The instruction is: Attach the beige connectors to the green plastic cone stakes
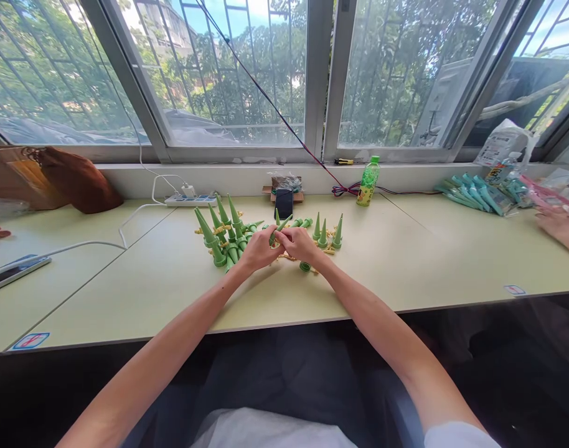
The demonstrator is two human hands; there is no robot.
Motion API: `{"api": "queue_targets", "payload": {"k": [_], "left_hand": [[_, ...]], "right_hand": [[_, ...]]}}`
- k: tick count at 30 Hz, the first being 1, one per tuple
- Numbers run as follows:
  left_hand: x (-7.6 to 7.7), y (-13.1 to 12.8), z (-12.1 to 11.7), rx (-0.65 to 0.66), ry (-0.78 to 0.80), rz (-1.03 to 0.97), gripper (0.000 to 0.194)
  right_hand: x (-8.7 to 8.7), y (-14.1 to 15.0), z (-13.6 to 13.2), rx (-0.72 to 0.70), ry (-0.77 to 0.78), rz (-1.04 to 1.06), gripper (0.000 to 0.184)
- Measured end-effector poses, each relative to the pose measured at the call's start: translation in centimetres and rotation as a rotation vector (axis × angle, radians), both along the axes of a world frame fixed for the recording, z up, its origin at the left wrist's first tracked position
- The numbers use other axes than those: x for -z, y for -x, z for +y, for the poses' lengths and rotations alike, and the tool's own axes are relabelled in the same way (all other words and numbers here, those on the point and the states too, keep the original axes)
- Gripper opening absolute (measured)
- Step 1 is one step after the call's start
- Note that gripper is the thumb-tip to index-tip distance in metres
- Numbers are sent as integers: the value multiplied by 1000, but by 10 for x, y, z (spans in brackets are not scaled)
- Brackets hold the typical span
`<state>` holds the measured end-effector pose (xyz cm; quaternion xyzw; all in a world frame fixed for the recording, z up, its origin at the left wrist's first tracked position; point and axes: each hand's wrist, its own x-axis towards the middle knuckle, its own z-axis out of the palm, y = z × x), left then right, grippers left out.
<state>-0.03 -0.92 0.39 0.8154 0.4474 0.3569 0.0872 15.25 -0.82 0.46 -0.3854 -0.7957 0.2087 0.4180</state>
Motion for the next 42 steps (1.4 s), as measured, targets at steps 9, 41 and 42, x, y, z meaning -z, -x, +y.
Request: {"api": "queue_targets", "payload": {"k": [9,41,42], "left_hand": [[-1,-3,-2,69,32,-123,15],[-1,-6,-8,65,123,-228,18],[-1,-7,-8,67,135,-235,18]], "right_hand": [[3,-2,2,-42,172,252,39],[1,0,1,-130,292,423,44],[1,0,0,-123,298,424,44]]}}
